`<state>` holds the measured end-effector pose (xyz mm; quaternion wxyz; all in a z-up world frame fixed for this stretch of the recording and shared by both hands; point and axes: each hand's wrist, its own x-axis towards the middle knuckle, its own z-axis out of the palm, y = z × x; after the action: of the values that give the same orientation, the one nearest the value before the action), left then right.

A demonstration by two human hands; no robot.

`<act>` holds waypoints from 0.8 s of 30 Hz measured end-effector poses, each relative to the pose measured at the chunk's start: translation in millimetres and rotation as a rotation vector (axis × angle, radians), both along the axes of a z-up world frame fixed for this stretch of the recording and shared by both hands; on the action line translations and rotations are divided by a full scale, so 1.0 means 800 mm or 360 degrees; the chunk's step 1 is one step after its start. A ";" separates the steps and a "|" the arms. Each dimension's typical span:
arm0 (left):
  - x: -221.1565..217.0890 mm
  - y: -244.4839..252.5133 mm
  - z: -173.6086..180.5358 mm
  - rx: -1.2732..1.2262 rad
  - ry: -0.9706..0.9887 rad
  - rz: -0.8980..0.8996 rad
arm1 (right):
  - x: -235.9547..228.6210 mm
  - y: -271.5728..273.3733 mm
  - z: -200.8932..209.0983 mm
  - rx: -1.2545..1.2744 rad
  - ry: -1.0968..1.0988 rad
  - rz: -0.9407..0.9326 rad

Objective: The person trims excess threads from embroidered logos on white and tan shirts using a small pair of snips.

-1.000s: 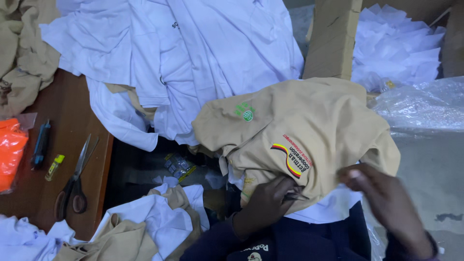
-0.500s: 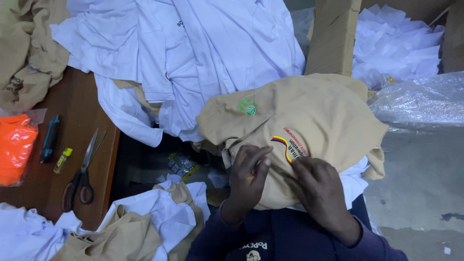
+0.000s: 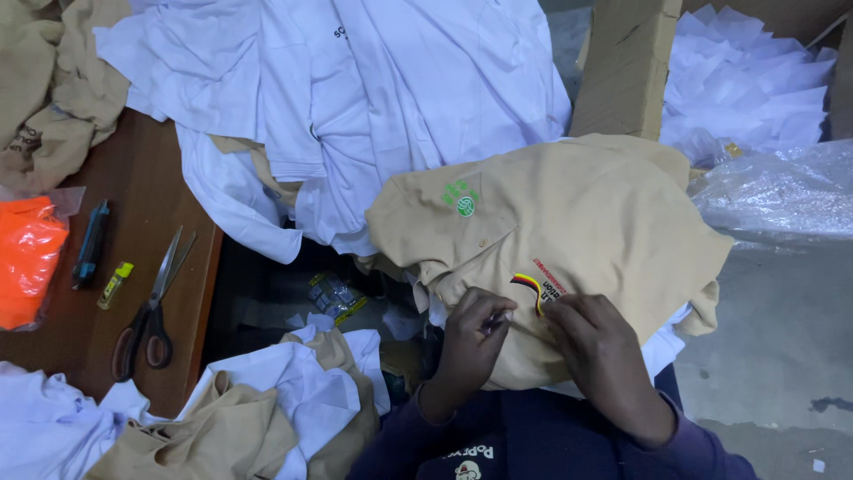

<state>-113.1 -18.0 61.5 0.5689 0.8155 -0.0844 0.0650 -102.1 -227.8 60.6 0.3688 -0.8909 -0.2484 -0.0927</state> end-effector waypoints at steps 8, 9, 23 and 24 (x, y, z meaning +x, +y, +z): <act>0.061 0.015 0.008 0.0846 -0.0387 -0.0055 | 0.023 0.030 -0.034 0.0093 0.0120 -0.0122; 0.072 0.013 0.000 0.0952 -0.0234 -0.0213 | 0.024 0.028 -0.035 0.0085 0.0091 -0.0148; 0.062 0.035 0.025 0.0029 0.0057 -0.0845 | 0.029 0.038 -0.074 -0.0476 -0.0257 -0.0270; 0.069 0.032 0.022 0.0031 0.0006 -0.0822 | 0.031 0.038 -0.074 -0.0476 -0.0287 -0.0291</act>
<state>-57.5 7.6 78.8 0.5588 0.7725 -0.2895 -0.0848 -77.4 -197.8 1.1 0.1985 -0.9427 -0.2095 -0.1673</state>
